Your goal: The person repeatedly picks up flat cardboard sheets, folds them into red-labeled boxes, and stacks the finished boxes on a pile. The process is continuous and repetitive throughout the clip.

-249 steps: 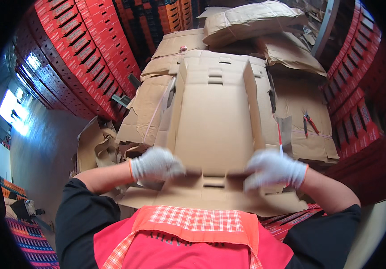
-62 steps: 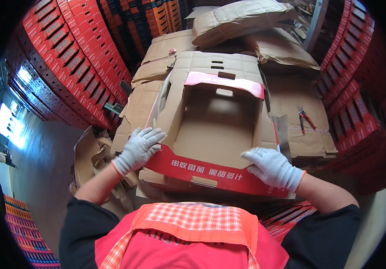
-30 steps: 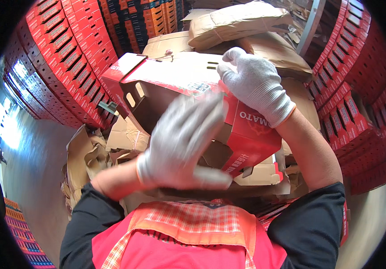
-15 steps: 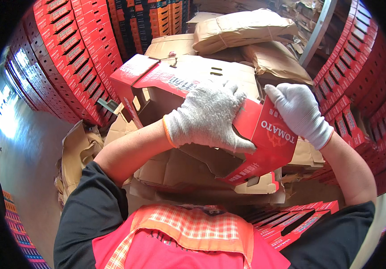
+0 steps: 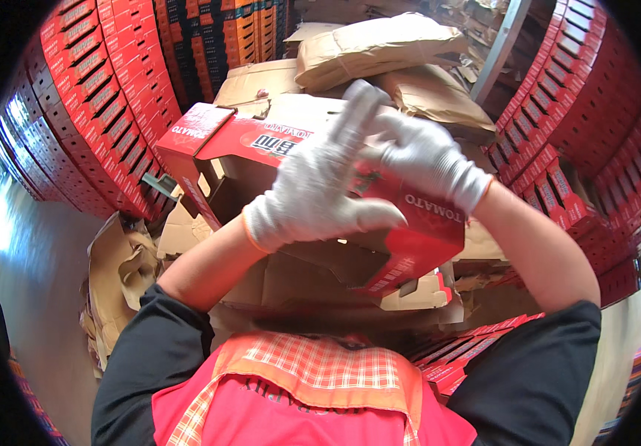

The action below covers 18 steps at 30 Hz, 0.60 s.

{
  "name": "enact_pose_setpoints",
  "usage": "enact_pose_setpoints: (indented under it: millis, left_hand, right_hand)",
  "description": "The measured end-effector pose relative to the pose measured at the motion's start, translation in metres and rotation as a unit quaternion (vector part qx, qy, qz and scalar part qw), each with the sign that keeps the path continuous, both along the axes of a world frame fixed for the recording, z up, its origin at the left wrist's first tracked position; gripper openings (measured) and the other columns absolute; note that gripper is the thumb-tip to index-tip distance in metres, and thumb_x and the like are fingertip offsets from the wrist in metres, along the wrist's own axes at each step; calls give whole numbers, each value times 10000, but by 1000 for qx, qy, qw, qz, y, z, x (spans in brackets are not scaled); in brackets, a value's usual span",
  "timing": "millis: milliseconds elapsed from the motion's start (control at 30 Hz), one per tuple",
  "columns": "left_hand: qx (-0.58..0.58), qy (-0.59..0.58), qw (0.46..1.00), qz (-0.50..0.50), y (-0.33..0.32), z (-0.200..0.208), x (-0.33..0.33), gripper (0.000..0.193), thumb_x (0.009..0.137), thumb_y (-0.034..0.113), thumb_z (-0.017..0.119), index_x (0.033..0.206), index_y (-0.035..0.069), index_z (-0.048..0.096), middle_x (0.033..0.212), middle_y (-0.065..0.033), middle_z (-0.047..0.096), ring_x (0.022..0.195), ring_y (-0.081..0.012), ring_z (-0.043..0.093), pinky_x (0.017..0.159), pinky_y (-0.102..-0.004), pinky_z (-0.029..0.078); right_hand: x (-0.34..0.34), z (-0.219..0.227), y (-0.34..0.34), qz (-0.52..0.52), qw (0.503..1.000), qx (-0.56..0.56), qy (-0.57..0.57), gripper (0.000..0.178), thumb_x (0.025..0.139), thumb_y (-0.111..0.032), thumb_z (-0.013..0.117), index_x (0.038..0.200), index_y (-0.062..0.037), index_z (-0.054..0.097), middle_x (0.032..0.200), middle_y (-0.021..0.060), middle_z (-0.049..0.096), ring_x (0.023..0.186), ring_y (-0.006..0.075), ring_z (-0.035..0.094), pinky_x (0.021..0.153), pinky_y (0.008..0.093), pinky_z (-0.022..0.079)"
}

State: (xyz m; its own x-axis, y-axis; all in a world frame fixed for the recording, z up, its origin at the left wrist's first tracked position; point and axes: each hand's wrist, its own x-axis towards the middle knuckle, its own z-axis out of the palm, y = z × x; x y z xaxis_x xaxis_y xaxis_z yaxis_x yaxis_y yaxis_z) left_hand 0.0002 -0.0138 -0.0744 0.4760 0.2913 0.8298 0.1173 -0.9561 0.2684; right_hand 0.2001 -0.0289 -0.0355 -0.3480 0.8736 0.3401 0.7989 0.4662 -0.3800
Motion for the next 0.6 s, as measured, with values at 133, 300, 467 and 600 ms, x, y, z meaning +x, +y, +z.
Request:
enact_pose_setpoints:
  millis: [133,300,467,600]
  left_hand:
    - [-195,-223,922,-248,12,-15,-26,689,913,218,673,1467,15,318,1457,-205,426,1185,-266,590,948,-366,501]
    - [-73,-78,994,7,-27,-60,-106,343,896,14,540,1222,-44,629,1193,-199,670,1053,-320,672,909,-368,517]
    - [-82,-165,979,87,-65,-70,-154,630,999,429,417,1303,-111,529,1236,-219,626,1235,-315,548,1088,-429,366]
    - [-242,25,968,-66,-60,-27,-119,984,729,618,742,1394,-53,466,1391,-227,494,1277,-389,485,1110,-434,338]
  right_hand:
    - [-38,9,-35,26,997,-30,-65,625,699,-144,777,1283,-83,565,1046,115,637,938,220,628,840,340,513]
    - [13,15,-13,-5,992,24,121,680,742,-146,750,1356,17,507,1259,116,627,1021,170,632,876,289,523]
    - [98,-48,-7,-100,758,-386,516,267,857,-272,679,1000,-48,662,885,56,686,826,183,670,771,330,562]
    - [80,-228,-19,-163,873,-370,274,289,856,-315,685,982,-55,703,885,47,684,779,202,626,761,383,520]
